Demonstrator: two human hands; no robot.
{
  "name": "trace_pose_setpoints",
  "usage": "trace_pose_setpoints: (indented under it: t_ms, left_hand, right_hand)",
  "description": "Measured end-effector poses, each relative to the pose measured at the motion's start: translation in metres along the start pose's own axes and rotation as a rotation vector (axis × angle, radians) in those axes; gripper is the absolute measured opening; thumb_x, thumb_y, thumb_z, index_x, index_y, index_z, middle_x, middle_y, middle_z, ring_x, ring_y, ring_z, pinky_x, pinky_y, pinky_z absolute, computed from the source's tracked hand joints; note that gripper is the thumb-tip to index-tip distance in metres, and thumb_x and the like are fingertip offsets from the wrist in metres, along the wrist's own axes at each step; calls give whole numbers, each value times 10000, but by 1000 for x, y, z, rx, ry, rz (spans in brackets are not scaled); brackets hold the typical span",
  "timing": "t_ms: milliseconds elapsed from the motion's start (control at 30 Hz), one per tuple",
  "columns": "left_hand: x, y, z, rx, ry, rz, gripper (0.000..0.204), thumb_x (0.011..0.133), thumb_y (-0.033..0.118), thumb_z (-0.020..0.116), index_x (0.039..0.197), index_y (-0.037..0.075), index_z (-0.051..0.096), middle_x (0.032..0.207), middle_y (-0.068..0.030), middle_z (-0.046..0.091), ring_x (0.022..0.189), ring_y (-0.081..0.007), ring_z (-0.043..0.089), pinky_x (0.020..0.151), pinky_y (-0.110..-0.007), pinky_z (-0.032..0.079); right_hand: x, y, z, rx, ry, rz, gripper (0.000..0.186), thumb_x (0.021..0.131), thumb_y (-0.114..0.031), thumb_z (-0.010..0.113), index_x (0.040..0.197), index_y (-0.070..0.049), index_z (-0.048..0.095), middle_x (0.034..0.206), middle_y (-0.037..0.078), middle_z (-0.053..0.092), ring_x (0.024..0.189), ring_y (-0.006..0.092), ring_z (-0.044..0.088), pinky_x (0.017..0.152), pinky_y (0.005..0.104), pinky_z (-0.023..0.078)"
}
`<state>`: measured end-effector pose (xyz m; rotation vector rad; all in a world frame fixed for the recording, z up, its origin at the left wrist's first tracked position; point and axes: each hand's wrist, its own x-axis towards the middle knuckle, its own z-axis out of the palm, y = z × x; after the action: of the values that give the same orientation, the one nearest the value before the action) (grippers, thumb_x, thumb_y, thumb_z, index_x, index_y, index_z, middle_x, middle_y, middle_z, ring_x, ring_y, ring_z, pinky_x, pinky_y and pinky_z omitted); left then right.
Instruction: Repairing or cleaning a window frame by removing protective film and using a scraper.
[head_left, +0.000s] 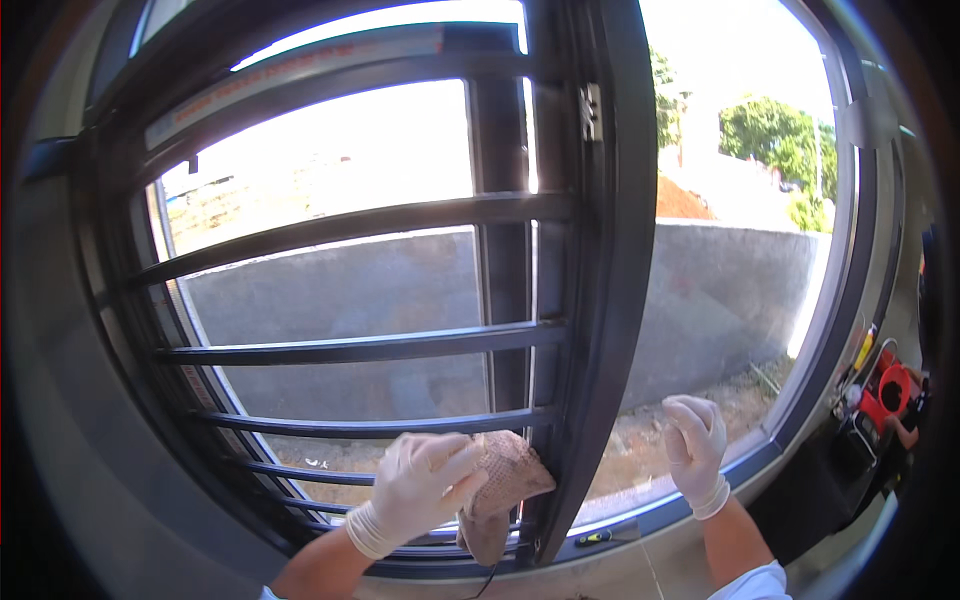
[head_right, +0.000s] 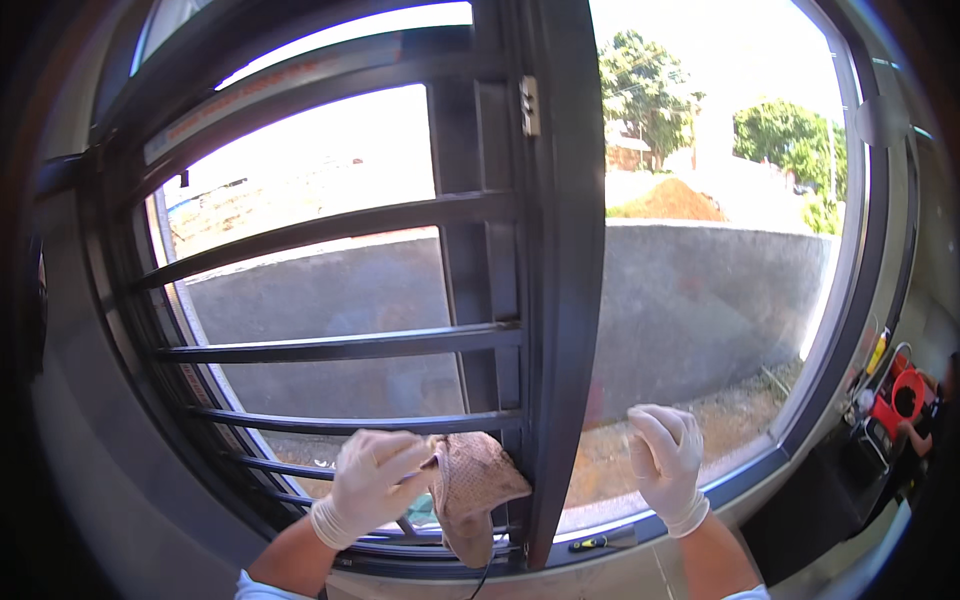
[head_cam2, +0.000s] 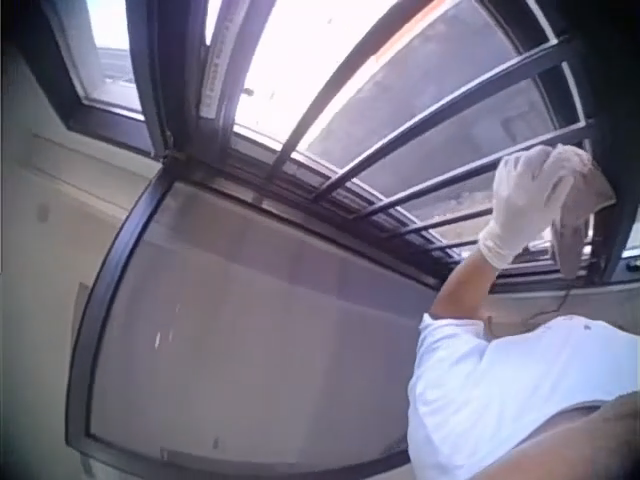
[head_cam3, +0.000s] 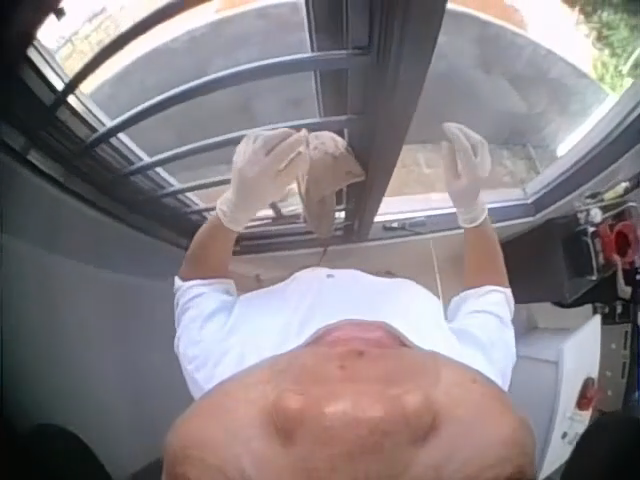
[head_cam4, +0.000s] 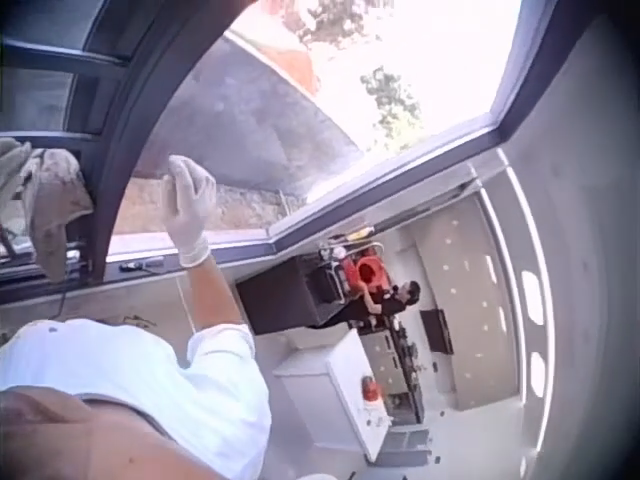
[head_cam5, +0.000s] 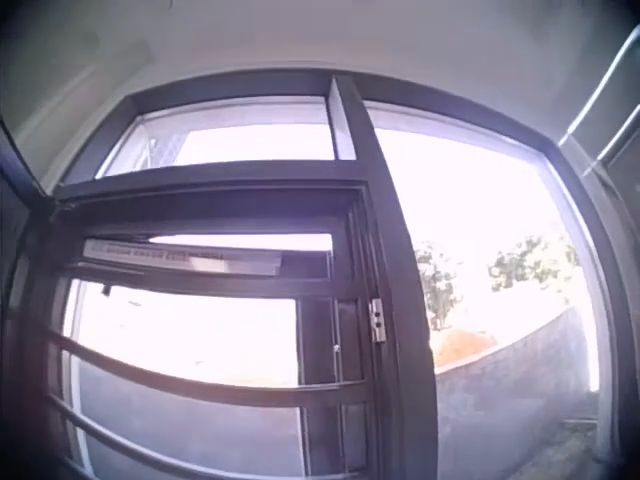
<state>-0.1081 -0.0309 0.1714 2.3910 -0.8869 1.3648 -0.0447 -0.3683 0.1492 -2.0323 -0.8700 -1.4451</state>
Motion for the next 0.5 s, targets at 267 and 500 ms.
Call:
trace_pose_setpoints:
  t_ms: [267,500]
  left_hand:
    - [129,-70,-61,397,280,58,410,786,139,722,1185,109,636,1124,-74,604,1058,-254,560,908,-389,463]
    - [215,-98,-90,529,542,218,308,849,148,682,1153,106,650,1123,-78,620,1020,-254,591,927,-365,475]
  right_hand:
    - [176,-45,42,-189,31,-544,334,832,-153,651,1149,-68,587,1112,84,567,1018,256,553,868,386,455]
    - [256,-68,86,-257,83,-547,434,871,-276,633,1221,-38,539,1145,120,560,1081,265,534,939,388,447]
